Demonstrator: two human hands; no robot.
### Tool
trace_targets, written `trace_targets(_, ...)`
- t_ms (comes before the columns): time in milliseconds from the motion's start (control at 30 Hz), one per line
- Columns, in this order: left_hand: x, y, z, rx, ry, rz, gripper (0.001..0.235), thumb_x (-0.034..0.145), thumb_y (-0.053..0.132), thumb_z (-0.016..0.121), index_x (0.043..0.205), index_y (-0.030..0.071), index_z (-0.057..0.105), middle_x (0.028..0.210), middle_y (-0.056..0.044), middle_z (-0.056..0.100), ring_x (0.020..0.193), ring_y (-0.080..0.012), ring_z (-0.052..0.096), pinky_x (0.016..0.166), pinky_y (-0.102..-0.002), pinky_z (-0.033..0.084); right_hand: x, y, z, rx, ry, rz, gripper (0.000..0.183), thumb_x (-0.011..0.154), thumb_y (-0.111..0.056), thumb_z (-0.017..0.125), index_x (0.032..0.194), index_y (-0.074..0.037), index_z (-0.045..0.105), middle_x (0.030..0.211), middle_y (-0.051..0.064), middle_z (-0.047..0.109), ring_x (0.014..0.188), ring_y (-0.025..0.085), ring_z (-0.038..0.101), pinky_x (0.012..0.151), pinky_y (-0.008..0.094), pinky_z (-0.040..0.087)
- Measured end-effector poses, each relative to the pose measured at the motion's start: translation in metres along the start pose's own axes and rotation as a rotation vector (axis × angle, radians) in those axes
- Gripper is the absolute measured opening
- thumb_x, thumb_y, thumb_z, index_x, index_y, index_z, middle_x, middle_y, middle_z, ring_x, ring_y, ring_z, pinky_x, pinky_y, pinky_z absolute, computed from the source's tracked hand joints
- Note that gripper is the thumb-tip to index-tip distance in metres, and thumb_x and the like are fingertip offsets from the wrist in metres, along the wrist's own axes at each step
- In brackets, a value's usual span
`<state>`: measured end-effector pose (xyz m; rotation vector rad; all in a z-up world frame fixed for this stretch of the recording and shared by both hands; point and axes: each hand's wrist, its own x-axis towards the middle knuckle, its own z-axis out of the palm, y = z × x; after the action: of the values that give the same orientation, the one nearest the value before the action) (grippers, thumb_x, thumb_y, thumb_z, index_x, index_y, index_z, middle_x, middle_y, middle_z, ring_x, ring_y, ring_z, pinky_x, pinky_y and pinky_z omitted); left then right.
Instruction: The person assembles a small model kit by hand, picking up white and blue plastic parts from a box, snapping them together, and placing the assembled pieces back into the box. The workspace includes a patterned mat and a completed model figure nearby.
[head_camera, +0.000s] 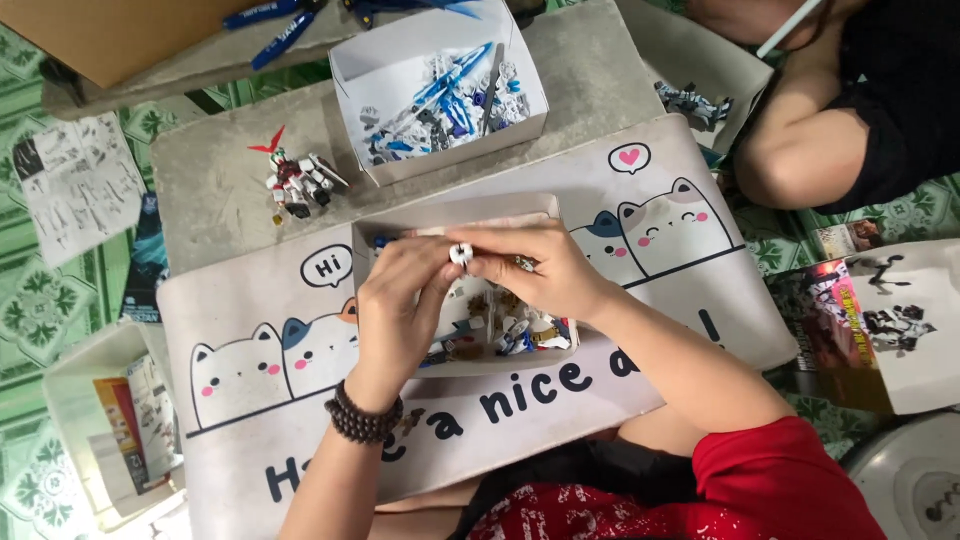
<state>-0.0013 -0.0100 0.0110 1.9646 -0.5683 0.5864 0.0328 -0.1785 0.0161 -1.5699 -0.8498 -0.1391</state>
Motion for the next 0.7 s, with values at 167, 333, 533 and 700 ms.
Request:
trace_targets(167, 0.0, -0.007, -0.004, 0.023, -0.012, -0.078, 0.007, 0.086, 0.004, 0.065, 0.092, 0.003, 0.068, 0.088, -0.008, 0.069, 0.086, -0.0294, 0.064, 0.078, -0.039, 0.051, -0.011, 0.014, 0.003, -0.207, 0.004, -0.008, 0.029, 0.088, 0.001, 0.059, 0.117, -0.002, 0.061, 0.099, 0.017, 0.069, 0.087, 0.027, 0.068, 0.074, 0.036, 0.055)
trace_targets(333, -0.005, -0.017, -0.002, 0.035, -0.047, -0.049, 0.014, 0.083, 0.013, 0.072, 0.093, 0.007, 0.063, 0.09, -0.008, 0.065, 0.088, -0.0304, 0.061, 0.076, -0.04, 0.05, -0.001, 0.002, 0.005, -0.192, -0.006, 0.086, 0.022, 0.092, -0.001, 0.056, 0.114, -0.002, 0.061, 0.089, 0.012, 0.07, 0.083, 0.022, 0.069, 0.073, 0.033, 0.055)
trace_targets(533, 0.0, -0.006, -0.003, -0.014, -0.177, -0.21, 0.026, 0.085, 0.022, 0.07, 0.102, 0.006, 0.057, 0.098, -0.015, 0.064, 0.09, -0.0359, 0.062, 0.079, -0.042, 0.049, -0.02, 0.02, 0.004, -0.178, -0.088, 0.079, 0.026, 0.089, 0.003, 0.053, 0.114, -0.002, 0.057, 0.082, 0.013, 0.07, 0.077, 0.024, 0.069, 0.069, 0.034, 0.053)
trace_targets(700, -0.009, -0.014, 0.007, -0.179, -0.147, -0.349, 0.021, 0.089, 0.021, 0.062, 0.095, 0.002, 0.06, 0.086, -0.021, 0.067, 0.085, -0.0396, 0.066, 0.068, -0.041, 0.056, -0.006, 0.018, -0.008, -0.06, -0.204, 0.188, 0.026, 0.088, 0.003, 0.051, 0.114, 0.001, 0.051, 0.069, 0.009, 0.066, 0.067, 0.011, 0.061, 0.068, 0.03, 0.053)
